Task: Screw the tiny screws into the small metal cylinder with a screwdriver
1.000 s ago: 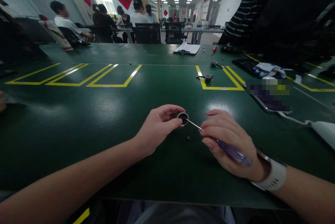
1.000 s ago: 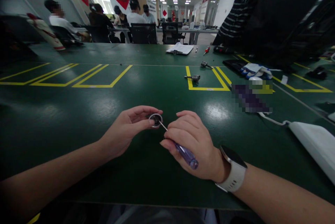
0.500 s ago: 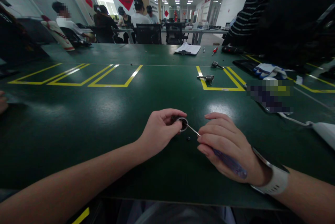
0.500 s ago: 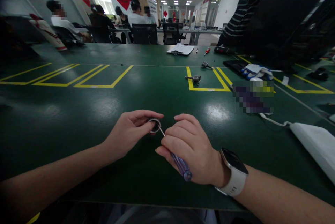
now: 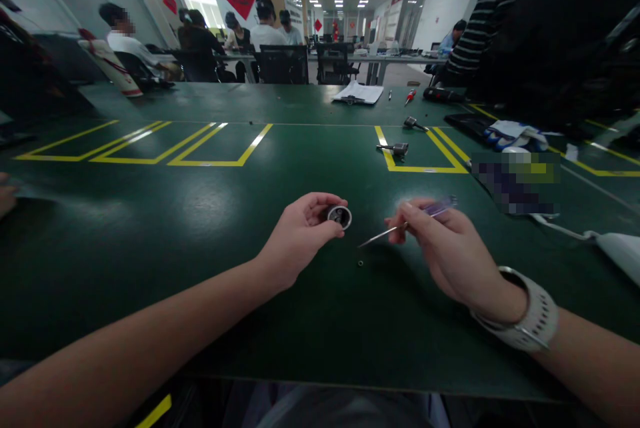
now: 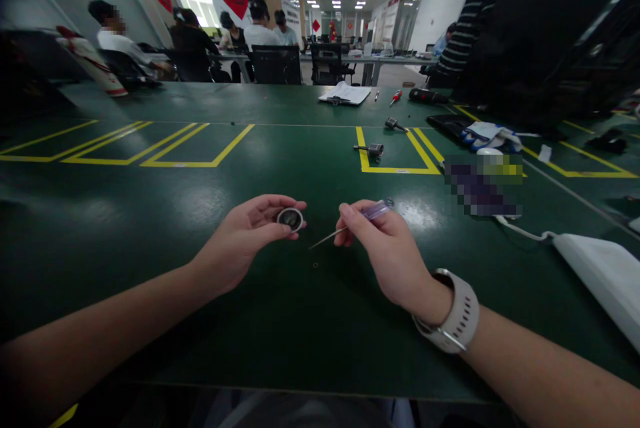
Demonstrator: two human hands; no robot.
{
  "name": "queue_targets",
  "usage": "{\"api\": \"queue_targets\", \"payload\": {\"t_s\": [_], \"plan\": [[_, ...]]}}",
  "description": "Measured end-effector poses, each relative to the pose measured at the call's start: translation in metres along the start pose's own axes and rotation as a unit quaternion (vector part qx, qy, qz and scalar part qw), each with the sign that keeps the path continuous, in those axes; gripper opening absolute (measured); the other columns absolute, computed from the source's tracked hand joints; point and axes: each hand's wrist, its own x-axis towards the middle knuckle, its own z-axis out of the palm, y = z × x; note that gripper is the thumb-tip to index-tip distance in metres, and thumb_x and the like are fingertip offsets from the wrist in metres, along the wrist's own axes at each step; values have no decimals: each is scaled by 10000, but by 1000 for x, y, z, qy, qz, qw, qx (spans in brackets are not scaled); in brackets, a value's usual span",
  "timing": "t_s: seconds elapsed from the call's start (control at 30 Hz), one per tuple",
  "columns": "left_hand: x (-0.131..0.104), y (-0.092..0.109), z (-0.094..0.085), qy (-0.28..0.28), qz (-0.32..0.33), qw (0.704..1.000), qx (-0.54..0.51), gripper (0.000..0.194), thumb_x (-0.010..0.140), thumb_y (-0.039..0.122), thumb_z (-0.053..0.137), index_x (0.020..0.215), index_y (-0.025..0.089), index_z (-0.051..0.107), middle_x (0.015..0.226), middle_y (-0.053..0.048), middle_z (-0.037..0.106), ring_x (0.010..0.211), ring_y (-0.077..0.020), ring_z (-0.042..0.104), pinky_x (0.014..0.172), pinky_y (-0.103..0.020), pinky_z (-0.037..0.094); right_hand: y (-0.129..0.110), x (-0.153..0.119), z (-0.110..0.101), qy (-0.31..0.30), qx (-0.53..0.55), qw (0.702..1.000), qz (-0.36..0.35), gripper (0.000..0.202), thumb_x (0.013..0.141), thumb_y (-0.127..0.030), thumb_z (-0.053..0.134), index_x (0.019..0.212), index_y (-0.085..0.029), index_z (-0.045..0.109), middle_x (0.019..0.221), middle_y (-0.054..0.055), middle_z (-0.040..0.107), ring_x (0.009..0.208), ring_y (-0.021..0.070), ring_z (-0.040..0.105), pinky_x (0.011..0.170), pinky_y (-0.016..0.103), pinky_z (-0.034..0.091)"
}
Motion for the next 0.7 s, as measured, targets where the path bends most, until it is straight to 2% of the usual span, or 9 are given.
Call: {"api": "queue_targets", "payload": {"t_s": [0.07,0.17,0.4,0.7], "plan": [[0,2,-1,5,-7,1000,-14,358,667,72,678,1009,135,591,1026,-65,663,915,-171,628,816,-299,509,4,5,-1,-24,39,993,106,269,818,-385,576,668,-162,590,578,0,583,553,131,568,549,276,466],[-1,3,-1,-4,-21,999,-43,372,683,78,687,1037,142,593,942,-39,676,851,-146,638,848,-309,503,5,9,-2,-41,53,985,162,280,798,-393,593,645,-159,572,550,-13,562,553,122,556,553,262,442],[1,3,-2,2,-16,996,-88,363,720,124,691,1063,149,577,1099,-82,626,896,-177,641,807,-318,531,7,6,-2,-50,33,986,159,271,793,-393,610,680,-149,585,607,-5,587,551,110,544,548,257,424],[3,3,-1,0,-25,993,-115,297,742,98,660,1015,141,552,1062,-75,622,933,-185,628,800,-314,543,12,5,-2,-38,12,985,169,259,810,-405,596,713,-165,597,598,-11,587,571,118,537,583,275,401]]}}
